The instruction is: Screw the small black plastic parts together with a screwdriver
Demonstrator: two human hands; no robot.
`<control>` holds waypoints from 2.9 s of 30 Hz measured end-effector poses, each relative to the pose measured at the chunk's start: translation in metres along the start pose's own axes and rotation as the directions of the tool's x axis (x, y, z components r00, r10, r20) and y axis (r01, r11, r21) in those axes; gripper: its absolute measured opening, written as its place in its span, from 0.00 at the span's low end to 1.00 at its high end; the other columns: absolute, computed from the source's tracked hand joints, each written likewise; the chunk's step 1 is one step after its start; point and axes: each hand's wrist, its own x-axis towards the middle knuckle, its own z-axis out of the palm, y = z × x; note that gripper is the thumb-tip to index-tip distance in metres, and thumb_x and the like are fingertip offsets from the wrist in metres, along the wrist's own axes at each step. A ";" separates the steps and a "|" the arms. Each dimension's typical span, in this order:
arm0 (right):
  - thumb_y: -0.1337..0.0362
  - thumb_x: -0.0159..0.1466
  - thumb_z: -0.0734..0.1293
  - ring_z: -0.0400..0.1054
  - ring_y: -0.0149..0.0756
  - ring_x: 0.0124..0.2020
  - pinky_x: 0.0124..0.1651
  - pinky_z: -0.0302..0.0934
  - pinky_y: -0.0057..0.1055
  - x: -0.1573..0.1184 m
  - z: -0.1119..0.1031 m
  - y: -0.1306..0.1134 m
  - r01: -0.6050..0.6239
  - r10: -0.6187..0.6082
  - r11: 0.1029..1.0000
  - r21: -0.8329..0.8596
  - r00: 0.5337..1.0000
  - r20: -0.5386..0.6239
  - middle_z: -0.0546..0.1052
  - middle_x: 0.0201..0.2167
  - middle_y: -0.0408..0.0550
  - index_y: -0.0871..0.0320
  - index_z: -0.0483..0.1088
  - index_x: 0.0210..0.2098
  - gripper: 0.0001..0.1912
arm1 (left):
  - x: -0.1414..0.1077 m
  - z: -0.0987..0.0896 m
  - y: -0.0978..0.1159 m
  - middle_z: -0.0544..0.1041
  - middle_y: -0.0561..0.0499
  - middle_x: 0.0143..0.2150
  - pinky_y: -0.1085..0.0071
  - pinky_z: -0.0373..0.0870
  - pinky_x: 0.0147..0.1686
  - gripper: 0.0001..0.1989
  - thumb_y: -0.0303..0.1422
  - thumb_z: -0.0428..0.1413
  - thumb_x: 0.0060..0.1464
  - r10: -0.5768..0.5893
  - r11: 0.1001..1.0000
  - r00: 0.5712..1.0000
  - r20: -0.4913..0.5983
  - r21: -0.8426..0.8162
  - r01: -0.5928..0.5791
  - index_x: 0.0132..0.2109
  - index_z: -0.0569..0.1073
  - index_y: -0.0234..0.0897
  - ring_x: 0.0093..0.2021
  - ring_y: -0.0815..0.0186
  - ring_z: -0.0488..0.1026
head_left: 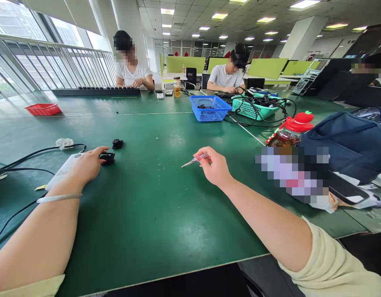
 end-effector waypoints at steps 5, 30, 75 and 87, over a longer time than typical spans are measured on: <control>0.63 0.65 0.61 0.75 0.36 0.34 0.35 0.69 0.32 0.000 -0.001 -0.001 0.003 -0.003 1.000 -0.003 1.000 -0.002 0.80 0.34 0.46 0.53 0.69 0.37 0.05 | -0.001 -0.002 -0.001 0.79 0.41 0.52 0.66 0.68 0.44 0.26 0.31 0.48 0.60 0.000 0.990 1.000 0.018 0.144 -0.002 0.65 0.65 0.38 0.49 0.53 0.76; 0.64 0.66 0.61 0.74 0.35 0.32 0.34 0.69 0.30 0.000 -0.001 -0.001 0.036 -0.036 0.999 0.005 0.999 0.005 0.79 0.34 0.46 0.55 0.69 0.37 0.05 | -0.010 -0.013 0.002 0.80 0.50 0.43 0.69 0.68 0.43 0.22 0.38 0.42 0.66 0.136 0.959 0.991 0.013 0.250 -0.135 0.59 0.72 0.36 0.40 0.63 0.73; 0.59 0.70 0.58 0.61 0.29 0.24 0.28 0.58 0.27 -0.005 -0.006 -0.034 0.450 -0.434 0.881 -0.148 0.892 0.127 0.70 0.25 0.45 0.56 0.62 0.22 0.20 | -0.065 0.019 0.213 0.79 0.46 0.49 0.57 0.68 0.53 0.13 0.34 0.51 0.65 0.665 0.729 0.747 -0.026 -0.196 -0.656 0.54 0.72 0.38 0.51 0.56 0.72; 0.60 0.68 0.61 0.52 0.28 0.20 0.24 0.49 0.28 -0.028 0.016 -0.055 0.754 -0.707 0.648 -0.105 0.647 0.286 0.61 0.18 0.40 0.57 0.60 0.16 0.24 | -0.058 0.031 0.202 0.78 0.48 0.52 0.57 0.68 0.57 0.18 0.30 0.51 0.61 0.610 0.703 0.792 0.013 -0.470 -0.534 0.57 0.71 0.40 0.55 0.58 0.71</control>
